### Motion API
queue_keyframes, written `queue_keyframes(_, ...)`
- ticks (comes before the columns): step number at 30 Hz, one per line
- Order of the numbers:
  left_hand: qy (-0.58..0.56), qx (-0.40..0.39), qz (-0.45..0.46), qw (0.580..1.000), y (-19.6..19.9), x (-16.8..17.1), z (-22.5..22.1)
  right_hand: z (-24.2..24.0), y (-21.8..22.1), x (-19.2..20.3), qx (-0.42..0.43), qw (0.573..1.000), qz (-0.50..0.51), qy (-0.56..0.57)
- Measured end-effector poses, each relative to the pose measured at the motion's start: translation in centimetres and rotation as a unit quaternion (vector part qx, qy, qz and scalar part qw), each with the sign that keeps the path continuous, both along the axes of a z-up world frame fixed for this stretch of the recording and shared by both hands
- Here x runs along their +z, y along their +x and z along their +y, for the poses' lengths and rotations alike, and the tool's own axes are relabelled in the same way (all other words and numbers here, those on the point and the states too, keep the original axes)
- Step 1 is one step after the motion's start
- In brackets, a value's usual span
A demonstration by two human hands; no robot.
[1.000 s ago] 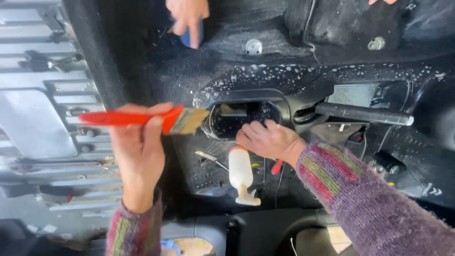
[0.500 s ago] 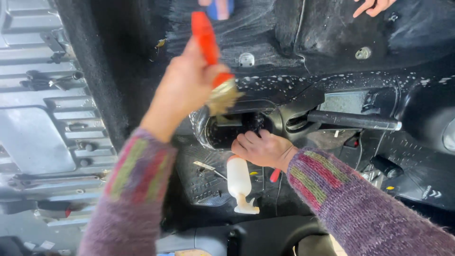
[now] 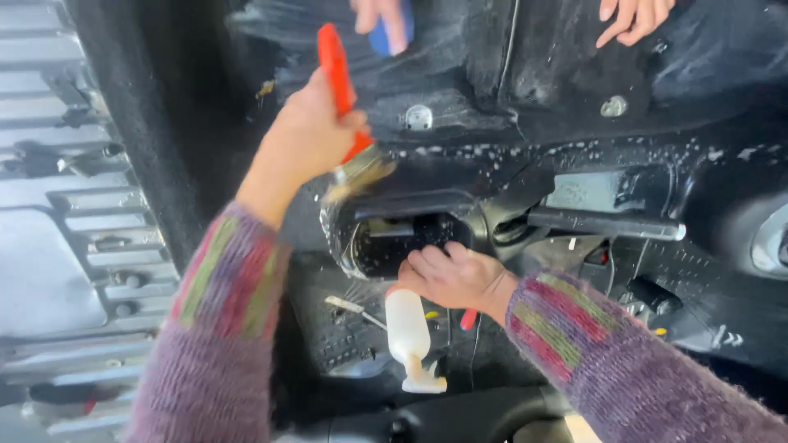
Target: Cleaning the center console and floor area of a car interior using a brush and spray.
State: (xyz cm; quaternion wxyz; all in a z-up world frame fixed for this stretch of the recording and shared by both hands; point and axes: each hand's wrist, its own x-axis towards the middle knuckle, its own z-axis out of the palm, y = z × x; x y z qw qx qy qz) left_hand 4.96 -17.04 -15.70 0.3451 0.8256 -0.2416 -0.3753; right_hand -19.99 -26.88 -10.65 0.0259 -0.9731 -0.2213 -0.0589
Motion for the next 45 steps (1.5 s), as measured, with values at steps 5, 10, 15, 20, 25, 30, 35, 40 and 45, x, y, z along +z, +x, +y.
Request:
queue_keyframes(5, 0.092, 0.009, -0.023, 0.995, -2.4, -5.0, -4.0, 0.2, 0.2, 0.1, 0.007, 1.0, 0.012, 0.018)
queue_keyframes(10, -0.018, 0.053, 0.024, 0.998, -3.0, -8.7, -6.8, -0.4, 0.9, -0.4, 0.026, 1.0, 0.011, -0.001)
queue_keyframes(15, 0.036, 0.179, 0.137, 0.974, 0.3, -2.8, 8.2, -0.5, 0.8, -0.8, 0.016, 1.0, -0.01, -0.008)
queue_keyframes(20, 0.07, 0.07, 0.011, 0.995, -0.2, -1.7, 2.6, 0.4, -0.2, 0.2, -0.02, 1.0, 0.012, 0.003)
queue_keyframes(25, 0.005, -0.114, 0.019, 0.993, -7.9, -4.3, -16.7, -0.2, -3.1, -4.3, 0.007, 1.0, 0.001, 0.016)
queue_keyframes(30, -0.029, -0.141, 0.023, 0.989, -11.0, -4.5, -20.7, -0.2, -0.9, -2.2, -0.007, 0.999, -0.034, 0.04)
queue_keyframes(35, -0.001, -0.165, 0.109, 0.98, -5.5, 3.8, -12.8, 0.2, -1.3, -1.9, -0.016, 1.0, -0.016, -0.021)
queue_keyframes(40, -0.041, -0.083, 0.06, 0.994, -12.5, -2.4, -19.3, 0.3, -0.5, -2.3, -0.036, 0.997, -0.045, 0.058)
queue_keyframes(45, -0.046, -0.095, 0.061, 0.993, -8.7, -1.6, -17.2, 0.2, -1.4, -2.4, -0.024, 0.997, -0.045, 0.051)
